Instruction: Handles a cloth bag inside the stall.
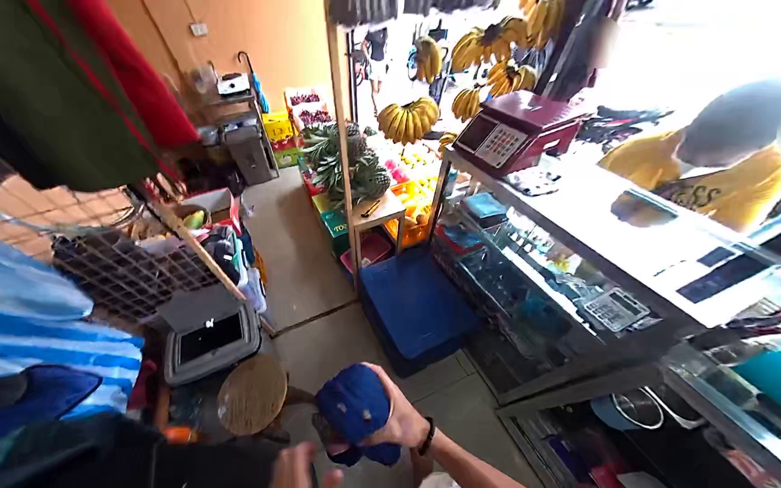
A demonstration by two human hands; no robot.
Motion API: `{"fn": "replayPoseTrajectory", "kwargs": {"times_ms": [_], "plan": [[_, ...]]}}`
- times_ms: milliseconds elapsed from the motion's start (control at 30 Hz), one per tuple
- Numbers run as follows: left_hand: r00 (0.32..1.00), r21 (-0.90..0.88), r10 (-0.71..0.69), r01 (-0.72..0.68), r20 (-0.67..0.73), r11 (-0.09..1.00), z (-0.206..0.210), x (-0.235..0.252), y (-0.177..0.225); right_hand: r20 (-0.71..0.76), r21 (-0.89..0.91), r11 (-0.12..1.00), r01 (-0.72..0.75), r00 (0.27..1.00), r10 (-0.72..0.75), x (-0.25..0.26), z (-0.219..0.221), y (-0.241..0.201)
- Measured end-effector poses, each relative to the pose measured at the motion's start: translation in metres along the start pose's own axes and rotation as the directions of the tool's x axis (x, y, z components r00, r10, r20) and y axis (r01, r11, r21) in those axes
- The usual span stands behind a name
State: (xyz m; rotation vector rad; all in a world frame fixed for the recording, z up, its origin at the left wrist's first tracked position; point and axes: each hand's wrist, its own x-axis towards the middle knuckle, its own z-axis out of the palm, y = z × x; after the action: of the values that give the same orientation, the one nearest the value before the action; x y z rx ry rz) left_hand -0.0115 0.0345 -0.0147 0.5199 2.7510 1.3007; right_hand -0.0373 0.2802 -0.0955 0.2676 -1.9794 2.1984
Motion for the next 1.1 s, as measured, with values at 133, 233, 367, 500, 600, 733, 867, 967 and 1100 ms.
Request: {"fn": "replayPoseTrajectory", "kwargs": {"times_ms": [133, 233, 367, 500, 600, 733, 867, 967, 1100], "plan": [[0.925, -0.538, -0.292, 0.378, 0.241, 0.754, 0.123, 0.063, -0.002, -0.098, -0.550, 0.834, -0.046, 0.995, -0.009, 0.011, -0.029, -0.010], [0.888, -0.896, -0.378, 0.368, 0.260, 0.248, 0.179, 0.112, -0.021, -0.072, -0.688, 0.691, -0.220, 0.969, 0.237, 0.019, -0.071, -0.001], [0.913, -0.951, -0.303, 0.304, 0.273, 0.061, 0.207, 0.180, -0.004, -0.131, -0.681, 0.709, -0.185, 0.983, 0.130, 0.026, -0.116, 0.011], [0.969, -0.982, -0.181, 0.181, 0.170, 0.050, 0.176, 0.221, 0.034, -0.086, -0.693, 0.702, 0.164, 0.948, -0.307, 0.055, -0.161, -0.014], [0.947, -0.946, 0.069, 0.317, 0.313, -0.061, 0.154, 0.274, 0.001, 0.008, -0.702, 0.640, 0.313, 0.902, -0.432, 0.083, -0.182, -0.020], [0.956, -0.952, 0.086, 0.289, 0.282, -0.095, 0.175, 0.389, -0.066, 0.038, -0.776, 0.594, 0.212, 0.956, -0.291, 0.109, -0.206, 0.047], [0.980, -0.930, 0.201, 0.072, -0.002, -0.360, 0.158, 0.488, -0.104, -0.061, -0.839, 0.543, -0.038, 0.998, -0.025, 0.138, -0.207, 0.108], [0.962, -0.918, 0.267, 0.051, -0.061, -0.393, 0.127, 0.526, -0.080, -0.244, -0.757, 0.618, -0.214, 0.969, 0.036, 0.188, -0.194, 0.136], [0.948, -0.957, 0.310, 0.017, -0.077, -0.289, 0.083, 0.559, -0.042, -0.177, -0.749, 0.551, -0.368, 0.912, 0.370, 0.276, -0.183, 0.136]]}}
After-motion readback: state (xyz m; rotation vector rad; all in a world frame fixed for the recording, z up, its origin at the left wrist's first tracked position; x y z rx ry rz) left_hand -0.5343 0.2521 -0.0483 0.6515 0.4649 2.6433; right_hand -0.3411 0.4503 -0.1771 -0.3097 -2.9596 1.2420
